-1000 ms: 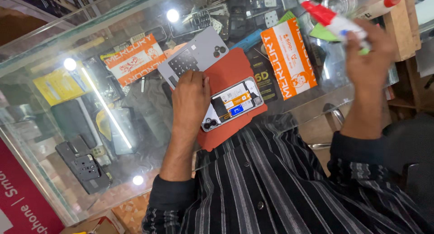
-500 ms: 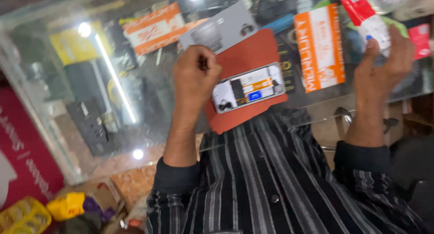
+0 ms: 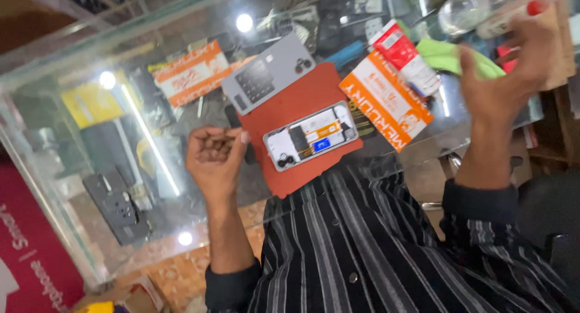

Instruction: The person repairs a smartphone at a glass workbench. They hold the opened phone, peel and reseat a black component inside the frame, align the midframe and back cover, press the assembly together, and handle small internal parts and a small tool while working on the device.

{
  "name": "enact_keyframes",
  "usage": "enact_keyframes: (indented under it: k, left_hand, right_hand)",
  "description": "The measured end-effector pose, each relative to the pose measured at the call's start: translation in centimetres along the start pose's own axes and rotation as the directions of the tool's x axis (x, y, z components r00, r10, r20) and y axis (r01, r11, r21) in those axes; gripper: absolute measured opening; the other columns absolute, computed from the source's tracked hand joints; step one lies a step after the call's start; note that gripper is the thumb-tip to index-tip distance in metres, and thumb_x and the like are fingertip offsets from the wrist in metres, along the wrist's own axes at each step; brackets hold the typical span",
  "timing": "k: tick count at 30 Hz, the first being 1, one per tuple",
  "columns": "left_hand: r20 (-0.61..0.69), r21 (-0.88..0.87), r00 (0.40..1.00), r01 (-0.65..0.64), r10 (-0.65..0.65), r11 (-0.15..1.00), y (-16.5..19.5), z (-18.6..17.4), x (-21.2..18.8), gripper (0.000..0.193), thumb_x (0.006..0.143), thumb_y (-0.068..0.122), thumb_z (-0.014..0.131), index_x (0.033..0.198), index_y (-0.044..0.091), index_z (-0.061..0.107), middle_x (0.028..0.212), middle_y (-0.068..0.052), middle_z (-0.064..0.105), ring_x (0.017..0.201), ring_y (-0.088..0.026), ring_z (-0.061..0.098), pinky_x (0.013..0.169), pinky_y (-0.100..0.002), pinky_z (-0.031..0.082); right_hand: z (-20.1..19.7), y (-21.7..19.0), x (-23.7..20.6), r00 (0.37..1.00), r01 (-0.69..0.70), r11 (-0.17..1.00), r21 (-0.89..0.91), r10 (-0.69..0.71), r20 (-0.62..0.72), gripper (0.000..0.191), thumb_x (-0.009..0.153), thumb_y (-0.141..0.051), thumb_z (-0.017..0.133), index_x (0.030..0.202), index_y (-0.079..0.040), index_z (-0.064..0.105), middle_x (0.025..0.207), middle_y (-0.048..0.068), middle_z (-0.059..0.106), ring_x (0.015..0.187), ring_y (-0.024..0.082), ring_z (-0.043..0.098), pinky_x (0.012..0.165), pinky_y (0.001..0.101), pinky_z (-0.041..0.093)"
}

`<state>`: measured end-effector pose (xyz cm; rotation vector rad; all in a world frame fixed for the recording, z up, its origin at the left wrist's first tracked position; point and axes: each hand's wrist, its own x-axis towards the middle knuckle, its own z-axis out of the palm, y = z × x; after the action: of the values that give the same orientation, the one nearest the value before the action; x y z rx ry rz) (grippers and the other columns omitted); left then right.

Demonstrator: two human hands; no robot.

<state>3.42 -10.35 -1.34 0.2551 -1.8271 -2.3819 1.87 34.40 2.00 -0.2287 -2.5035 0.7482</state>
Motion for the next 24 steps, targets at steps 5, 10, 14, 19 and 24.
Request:
enact_keyframes:
  k: [5,10,14,19,24]
  left_hand:
    - [0.06,0.064,0.998,-0.001,-0.002,0.998,-0.9,1.1,-0.3,0.037,0.089,-0.013,0.077,0.113,0.003,0.052,0.102,-0.013,0.073,0.095,-0.015,0.072,0.085,-0.027,0.06]
    - [0.077,0.106,0.997,0.006,-0.014,0.994,-0.7,2.6,-0.2,0.036,0.088,-0.013,0.077,0.11,0.002,0.053,0.101,-0.014,0.073,0.094,-0.015,0.072,0.082,-0.027,0.06]
    - [0.077,0.11,0.997,0.023,-0.032,0.994,-0.5,3.5,-0.4,0.034,0.089,-0.012,0.077,0.108,0.001,0.053,0.101,-0.016,0.073,0.094,-0.016,0.072,0.083,-0.029,0.061]
    - [0.097,0.069,0.993,0.061,-0.068,0.996,-0.5,4.4,-0.3,0.025,0.094,-0.009,0.072,0.106,0.0,0.053,0.102,-0.019,0.074,0.091,-0.02,0.075,0.084,-0.031,0.063]
    - [0.116,0.078,0.99,0.068,-0.077,0.995,-0.3,5.1,-0.6,0.02,0.096,-0.007,0.069,0.107,0.0,0.053,0.103,-0.02,0.074,0.092,-0.021,0.075,0.086,-0.033,0.065]
  right_hand:
    - [-0.5,3.9,5.9,0.956,0.257,0.959,-0.119,-0.27,-0.115,0.066,0.085,-0.011,0.091,0.133,0.006,0.049,0.126,0.021,0.052,0.118,0.037,0.056,0.1,0.0475,0.047]
    - [2.3,3.3,7.4,0.94,0.266,0.929,-0.259,-0.31,-0.144,0.062,0.084,-0.018,0.092,0.13,0.002,0.055,0.121,0.019,0.058,0.116,0.039,0.054,0.104,0.0518,0.04]
    - [3.2,0.2,7.0,0.976,0.141,0.975,-0.169,-0.165,-0.143,0.063,0.087,-0.026,0.092,0.133,0.0,0.057,0.121,0.018,0.063,0.112,0.04,0.055,0.104,0.0519,0.036]
    - [3.9,-2.1,6.1,0.953,0.211,0.953,-0.217,-0.25,-0.174,0.076,0.083,-0.036,0.097,0.133,0.001,0.054,0.12,0.021,0.062,0.113,0.041,0.051,0.101,0.0513,0.036]
    - [4.1,-1.2,4.7,0.914,0.262,0.928,-0.266,-0.327,-0.239,0.084,0.094,-0.041,0.083,0.145,0.009,0.038,0.137,0.03,0.05,0.126,0.044,0.043,0.108,0.055,0.032]
